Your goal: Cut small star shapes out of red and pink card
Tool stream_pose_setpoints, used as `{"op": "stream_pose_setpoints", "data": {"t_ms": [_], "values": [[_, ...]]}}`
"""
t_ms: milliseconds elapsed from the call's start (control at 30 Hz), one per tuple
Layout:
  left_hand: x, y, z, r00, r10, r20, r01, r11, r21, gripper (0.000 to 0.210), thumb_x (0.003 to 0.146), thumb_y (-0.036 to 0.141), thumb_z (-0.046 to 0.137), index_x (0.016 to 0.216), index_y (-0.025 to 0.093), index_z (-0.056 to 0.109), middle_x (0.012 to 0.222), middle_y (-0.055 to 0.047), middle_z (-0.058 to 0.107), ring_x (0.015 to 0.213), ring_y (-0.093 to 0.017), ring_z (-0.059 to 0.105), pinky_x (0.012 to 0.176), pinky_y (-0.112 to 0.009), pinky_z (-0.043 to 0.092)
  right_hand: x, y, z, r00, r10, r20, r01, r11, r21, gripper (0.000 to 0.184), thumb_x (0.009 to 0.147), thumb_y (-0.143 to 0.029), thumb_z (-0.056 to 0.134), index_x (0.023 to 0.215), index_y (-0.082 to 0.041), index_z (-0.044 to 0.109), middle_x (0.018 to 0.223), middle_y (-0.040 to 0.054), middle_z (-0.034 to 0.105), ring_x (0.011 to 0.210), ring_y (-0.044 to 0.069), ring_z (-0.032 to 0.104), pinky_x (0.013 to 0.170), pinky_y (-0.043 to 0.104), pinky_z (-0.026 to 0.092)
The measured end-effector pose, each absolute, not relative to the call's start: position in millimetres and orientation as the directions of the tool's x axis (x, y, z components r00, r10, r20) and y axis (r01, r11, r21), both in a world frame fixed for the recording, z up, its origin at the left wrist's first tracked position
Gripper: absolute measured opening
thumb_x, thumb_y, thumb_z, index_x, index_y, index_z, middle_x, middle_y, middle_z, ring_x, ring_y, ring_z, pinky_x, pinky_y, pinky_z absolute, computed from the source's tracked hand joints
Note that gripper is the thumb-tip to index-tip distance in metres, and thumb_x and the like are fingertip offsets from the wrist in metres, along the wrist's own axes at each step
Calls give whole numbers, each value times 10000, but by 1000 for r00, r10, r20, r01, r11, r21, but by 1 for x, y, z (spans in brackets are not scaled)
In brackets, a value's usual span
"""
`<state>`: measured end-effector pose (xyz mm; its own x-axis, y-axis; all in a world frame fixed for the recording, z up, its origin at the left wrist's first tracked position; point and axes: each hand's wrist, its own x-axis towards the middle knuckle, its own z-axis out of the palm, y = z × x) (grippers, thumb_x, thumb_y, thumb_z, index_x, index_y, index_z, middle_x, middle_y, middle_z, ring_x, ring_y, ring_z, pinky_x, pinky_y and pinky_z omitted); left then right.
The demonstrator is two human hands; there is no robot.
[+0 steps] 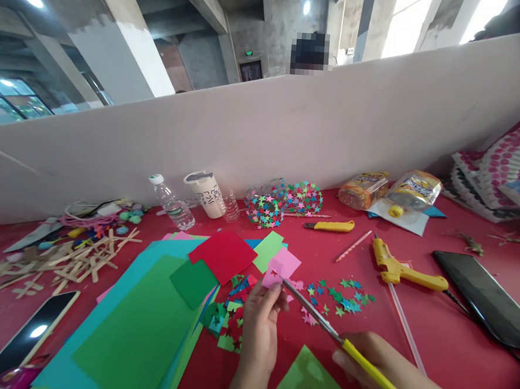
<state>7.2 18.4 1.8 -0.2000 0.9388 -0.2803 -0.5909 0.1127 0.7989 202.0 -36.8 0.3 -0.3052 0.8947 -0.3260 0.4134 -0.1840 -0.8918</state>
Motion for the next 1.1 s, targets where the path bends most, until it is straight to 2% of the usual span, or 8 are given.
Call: {"op": "stream_pose_setpoints", "data": {"t_ms": [133, 333, 467, 667, 833, 1100], "values": [[4, 21, 3, -203, 946, -253, -582, 92, 808, 284, 616, 312, 892, 760, 144, 715, 631, 0, 627, 570, -91, 554, 561, -204, 480, 201, -37, -3, -334, 865, -373, 436, -209, -875, 617, 825, -796, 500, 670, -198, 495, 657, -44, 387, 618, 150, 352, 543, 245, 359], [6, 16, 0, -181, 960, -216, -460, 111, 881, 280, 713, 375, 827, 828, 145, 716, 659, -11, 645, 579, -107, 560, 577, -228, 471, 204, -33, -2, -401, 831, -385, 459, -181, -870, 565, 890, -748, 429, 695, -219, 392, 696, -52, 334, 641, 147, 297, 539, 250, 286], [7, 15, 1, -185, 960, -209, -447, 107, 888, 265, 723, 367, 809, 850, 155, 713, 652, 3, 630, 577, -106, 552, 583, -230, 462, 203, -33, 1, -361, 846, -393, 455, -208, -866, 570, 853, -751, 497, 695, -203, 486, 675, -45, 385, 629, 150, 362, 540, 240, 343], [3, 16, 5, -180, 965, -192, -435, 97, 895, 198, 715, 320, 780, 784, 151, 702, 614, 11, 590, 566, -104, 507, 578, -232, 437, 209, -37, 5, -322, 878, -353, 460, -181, -869, 652, 834, -800, 504, 744, -169, 645, 699, 1, 574, 643, 176, 508, 588, 231, 464], [1, 15, 7, -145, 974, -173, -412, 99, 906, 155, 715, 285, 743, 678, 155, 668, 572, 8, 578, 541, -106, 493, 548, -231, 408, 215, -37, 6, -353, 878, -324, 474, -131, -871, 619, 832, -771, 561, 774, -169, 691, 744, 26, 653, 708, 211, 576, 608, 231, 495], [2, 15, 7, -145, 976, -165, -387, 97, 917, 132, 710, 272, 726, 686, 148, 688, 575, 0, 589, 539, -114, 504, 545, -240, 405, 218, -35, 11, -387, 870, -306, 501, -81, -862, 613, 862, -749, 538, 815, -166, 723, 805, 52, 713, 752, 241, 631, 642, 245, 526]]}}
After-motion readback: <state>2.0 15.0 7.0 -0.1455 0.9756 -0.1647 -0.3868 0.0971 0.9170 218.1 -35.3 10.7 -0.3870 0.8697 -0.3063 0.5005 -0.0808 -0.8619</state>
